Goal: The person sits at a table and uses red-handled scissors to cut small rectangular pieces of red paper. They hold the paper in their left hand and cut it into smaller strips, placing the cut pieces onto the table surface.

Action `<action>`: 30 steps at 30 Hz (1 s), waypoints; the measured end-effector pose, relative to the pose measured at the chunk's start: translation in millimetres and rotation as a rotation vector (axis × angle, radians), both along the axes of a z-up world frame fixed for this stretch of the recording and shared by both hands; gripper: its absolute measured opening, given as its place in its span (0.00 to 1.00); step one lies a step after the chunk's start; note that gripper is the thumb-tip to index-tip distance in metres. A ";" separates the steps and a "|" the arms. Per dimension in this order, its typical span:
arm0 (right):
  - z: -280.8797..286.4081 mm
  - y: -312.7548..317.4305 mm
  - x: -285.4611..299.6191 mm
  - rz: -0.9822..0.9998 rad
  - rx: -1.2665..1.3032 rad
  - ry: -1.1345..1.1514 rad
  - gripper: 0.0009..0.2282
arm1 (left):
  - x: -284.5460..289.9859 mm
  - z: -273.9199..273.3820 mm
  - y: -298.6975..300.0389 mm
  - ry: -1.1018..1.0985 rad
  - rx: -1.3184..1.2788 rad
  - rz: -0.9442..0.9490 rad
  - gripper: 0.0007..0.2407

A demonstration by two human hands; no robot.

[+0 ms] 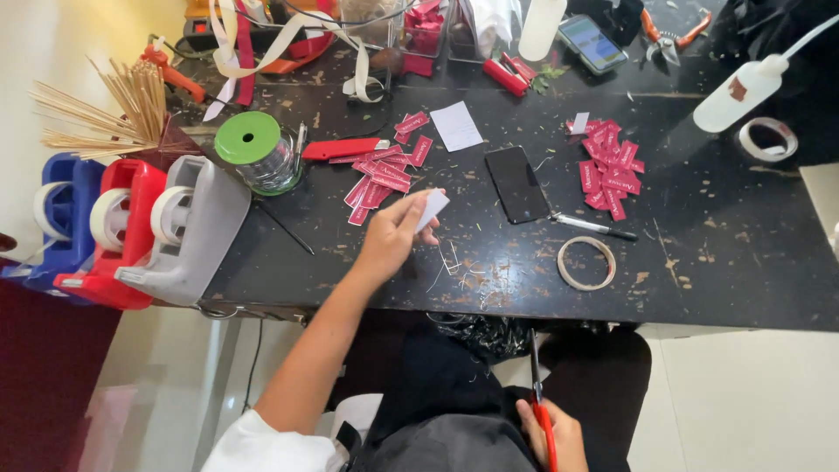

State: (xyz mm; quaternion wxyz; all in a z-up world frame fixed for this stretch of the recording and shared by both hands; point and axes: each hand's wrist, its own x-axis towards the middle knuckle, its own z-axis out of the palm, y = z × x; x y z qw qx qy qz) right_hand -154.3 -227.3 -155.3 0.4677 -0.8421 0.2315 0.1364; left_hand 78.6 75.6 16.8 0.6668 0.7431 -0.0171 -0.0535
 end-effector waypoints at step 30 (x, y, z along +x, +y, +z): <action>106.1 13.7 29.8 0.425 -0.015 -0.312 0.30 | -116.6 -15.8 -63.6 -0.188 0.292 -0.192 0.11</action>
